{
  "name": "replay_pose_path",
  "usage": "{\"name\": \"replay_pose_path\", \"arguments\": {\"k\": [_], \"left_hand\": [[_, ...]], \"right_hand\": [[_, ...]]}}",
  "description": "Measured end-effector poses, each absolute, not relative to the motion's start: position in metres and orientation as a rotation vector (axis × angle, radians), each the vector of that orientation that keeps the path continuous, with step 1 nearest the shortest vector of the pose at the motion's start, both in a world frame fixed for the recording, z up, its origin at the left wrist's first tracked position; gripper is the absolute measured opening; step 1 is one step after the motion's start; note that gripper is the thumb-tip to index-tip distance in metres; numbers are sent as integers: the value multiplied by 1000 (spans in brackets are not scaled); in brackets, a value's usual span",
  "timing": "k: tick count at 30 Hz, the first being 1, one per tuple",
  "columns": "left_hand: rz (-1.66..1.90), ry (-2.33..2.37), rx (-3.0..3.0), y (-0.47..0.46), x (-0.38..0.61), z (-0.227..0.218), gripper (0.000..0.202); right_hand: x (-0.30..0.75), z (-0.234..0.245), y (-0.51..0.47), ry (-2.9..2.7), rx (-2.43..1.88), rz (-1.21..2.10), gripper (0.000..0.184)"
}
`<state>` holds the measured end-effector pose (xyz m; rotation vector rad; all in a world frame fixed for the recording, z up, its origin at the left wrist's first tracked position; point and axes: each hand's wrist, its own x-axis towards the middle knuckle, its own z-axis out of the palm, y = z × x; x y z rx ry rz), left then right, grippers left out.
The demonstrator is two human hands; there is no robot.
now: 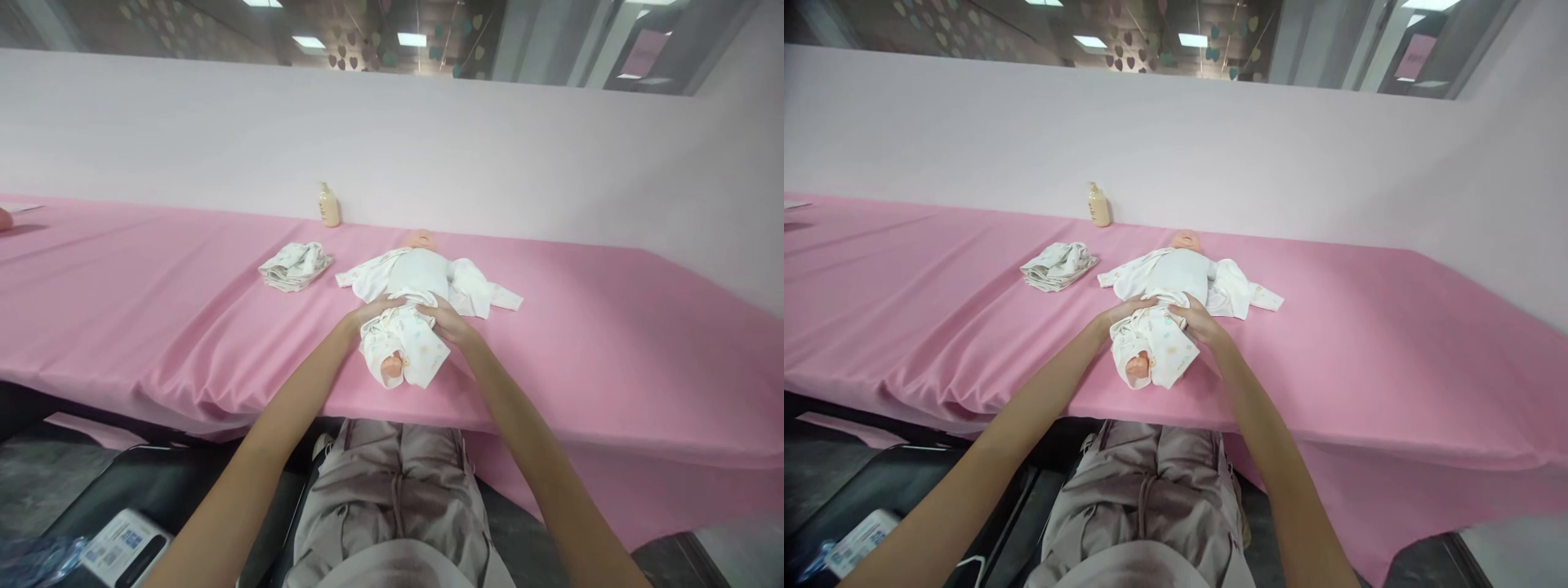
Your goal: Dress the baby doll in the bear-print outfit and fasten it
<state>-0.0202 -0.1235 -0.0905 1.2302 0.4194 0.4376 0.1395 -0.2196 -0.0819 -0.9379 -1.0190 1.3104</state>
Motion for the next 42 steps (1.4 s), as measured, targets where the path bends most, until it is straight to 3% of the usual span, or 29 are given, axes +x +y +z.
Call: {"name": "replay_pose_path", "arguments": {"k": [6,9,14,28,32,37,42], "left_hand": [[339,397,1373,-120,-28,-89,74],[395,385,1282,-122,-28,-91,69],[607,335,1185,-127,-17,-96,53],[553,399,1247,-131,-12,-88,42],[545,287,1183,-134,-18,-86,59],[501,274,1316,-132,-22,-83,82],[502,308,1323,-127,-19,-87,70]], "right_hand": [[136,-77,-221,-937,-1030,1224,36],[135,-71,-225,-987,-1048,1241,37],[138,-71,-227,-1213,-979,1330,59],[151,-88,-216,-1078,-1023,1295,48],[152,-86,-218,-1177,-1032,1326,63],[150,-87,-217,-1085,-1091,1316,50],[149,-86,-215,-1021,-1058,1312,43]]}}
